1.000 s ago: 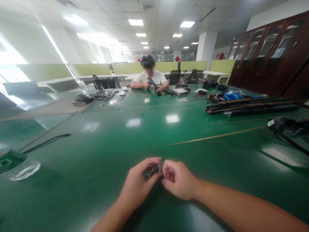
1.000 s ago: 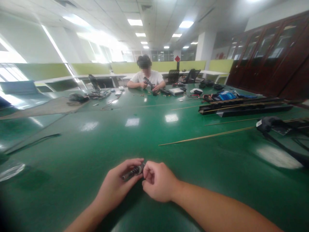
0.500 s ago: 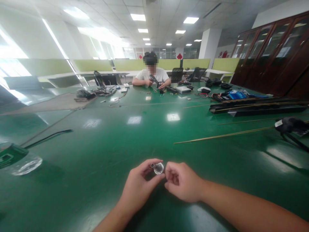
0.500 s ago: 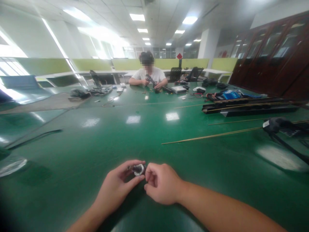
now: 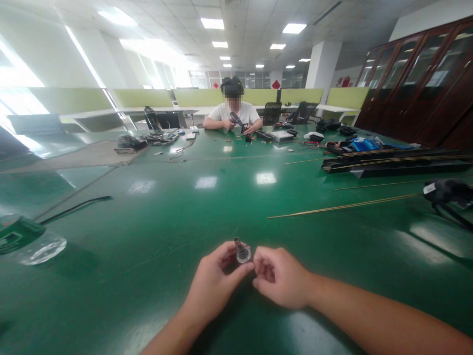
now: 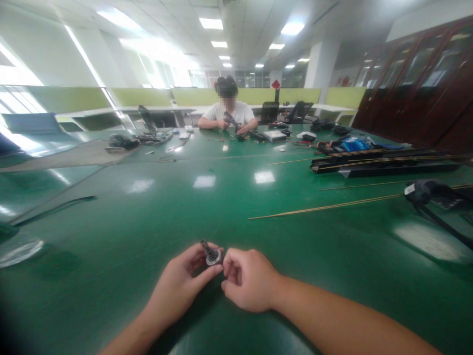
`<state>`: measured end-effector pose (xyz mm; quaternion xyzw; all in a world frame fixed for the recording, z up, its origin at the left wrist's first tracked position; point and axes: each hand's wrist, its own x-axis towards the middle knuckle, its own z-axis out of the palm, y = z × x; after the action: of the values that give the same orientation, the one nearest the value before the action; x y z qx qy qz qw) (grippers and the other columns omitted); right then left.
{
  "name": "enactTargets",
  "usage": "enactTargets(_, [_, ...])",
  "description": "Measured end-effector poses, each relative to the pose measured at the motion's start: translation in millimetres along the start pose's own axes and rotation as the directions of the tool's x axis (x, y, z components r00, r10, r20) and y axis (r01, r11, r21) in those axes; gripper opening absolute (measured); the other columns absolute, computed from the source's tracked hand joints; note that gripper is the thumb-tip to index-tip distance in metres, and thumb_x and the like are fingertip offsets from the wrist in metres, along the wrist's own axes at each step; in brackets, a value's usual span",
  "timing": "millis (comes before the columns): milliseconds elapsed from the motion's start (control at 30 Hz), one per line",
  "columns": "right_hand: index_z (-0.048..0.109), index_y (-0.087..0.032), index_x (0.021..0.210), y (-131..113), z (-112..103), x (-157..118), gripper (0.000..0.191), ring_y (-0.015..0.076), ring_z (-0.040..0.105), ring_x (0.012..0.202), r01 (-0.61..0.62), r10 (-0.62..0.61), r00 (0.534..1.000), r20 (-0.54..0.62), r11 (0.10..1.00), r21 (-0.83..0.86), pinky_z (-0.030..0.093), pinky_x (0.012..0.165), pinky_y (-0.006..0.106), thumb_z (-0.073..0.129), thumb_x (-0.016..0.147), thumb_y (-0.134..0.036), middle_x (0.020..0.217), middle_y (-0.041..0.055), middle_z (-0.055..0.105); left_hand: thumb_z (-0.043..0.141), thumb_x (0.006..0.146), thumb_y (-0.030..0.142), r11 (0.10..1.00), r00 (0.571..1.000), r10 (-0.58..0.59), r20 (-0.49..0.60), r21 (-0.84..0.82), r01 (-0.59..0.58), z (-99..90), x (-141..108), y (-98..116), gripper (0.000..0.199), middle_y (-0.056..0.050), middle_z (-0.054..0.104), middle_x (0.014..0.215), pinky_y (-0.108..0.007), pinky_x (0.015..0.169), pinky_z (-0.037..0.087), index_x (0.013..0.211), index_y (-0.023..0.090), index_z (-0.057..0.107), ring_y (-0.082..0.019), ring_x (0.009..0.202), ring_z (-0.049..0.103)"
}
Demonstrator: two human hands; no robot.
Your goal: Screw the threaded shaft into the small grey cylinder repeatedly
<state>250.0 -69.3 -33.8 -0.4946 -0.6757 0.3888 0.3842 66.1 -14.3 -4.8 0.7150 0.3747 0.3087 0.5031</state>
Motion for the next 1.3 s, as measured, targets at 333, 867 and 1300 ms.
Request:
enactTargets(333, [0.053, -0.021, 0.082, 1.4, 0.5, 0.2, 0.019, 0.0085, 0.049, 0.051, 0.009, -0.009, 1.0, 0.011, 1.0, -0.015, 0.036, 0.049, 0.019, 0.064, 0.072, -0.01, 0.061, -0.0073, 0.055, 0.071, 0.081, 0.033, 0.999, 1.0, 0.025, -0.013, 0.049, -0.024, -0.5, 1.1, 1.7, 0.024, -0.004, 0.073, 0.1, -0.031, 0.089, 0.057, 0.101, 0.02, 0.068, -0.02, 0.093, 0.07])
enactTargets(867, [0.056, -0.019, 0.093, 3.8, -1.7, 3.4, 0.021, 0.0092, 0.049, 0.053, -0.013, 0.03, 0.989, -0.146, 0.993, 0.118, 0.037, 0.052, 0.02, 0.06, 0.077, -0.006, 0.065, -0.0054, 0.057, 0.069, 0.079, 0.025, 0.854, 0.941, 0.317, -0.121, 0.467, -0.228, -13.8, -1.2, -6.5, 0.022, -0.002, 0.071, 0.103, -0.033, 0.087, 0.053, 0.101, 0.026, 0.07, -0.02, 0.095, 0.066])
enactTargets(1300, [0.061, -0.021, 0.097, 3.4, -4.2, 3.8, 0.029, 0.0107, 0.052, 0.06, -0.004, 0.0, 0.978, -0.21, 1.0, -0.019, 0.039, 0.056, 0.021, 0.063, 0.073, -0.005, 0.073, -0.004, 0.06, 0.069, 0.082, 0.02, 0.839, 0.936, 0.347, -0.053, 0.463, -0.285, -11.6, -0.9, 0.4, 0.019, 0.0, 0.066, 0.099, -0.026, 0.081, 0.049, 0.1, 0.026, 0.069, -0.017, 0.092, 0.062])
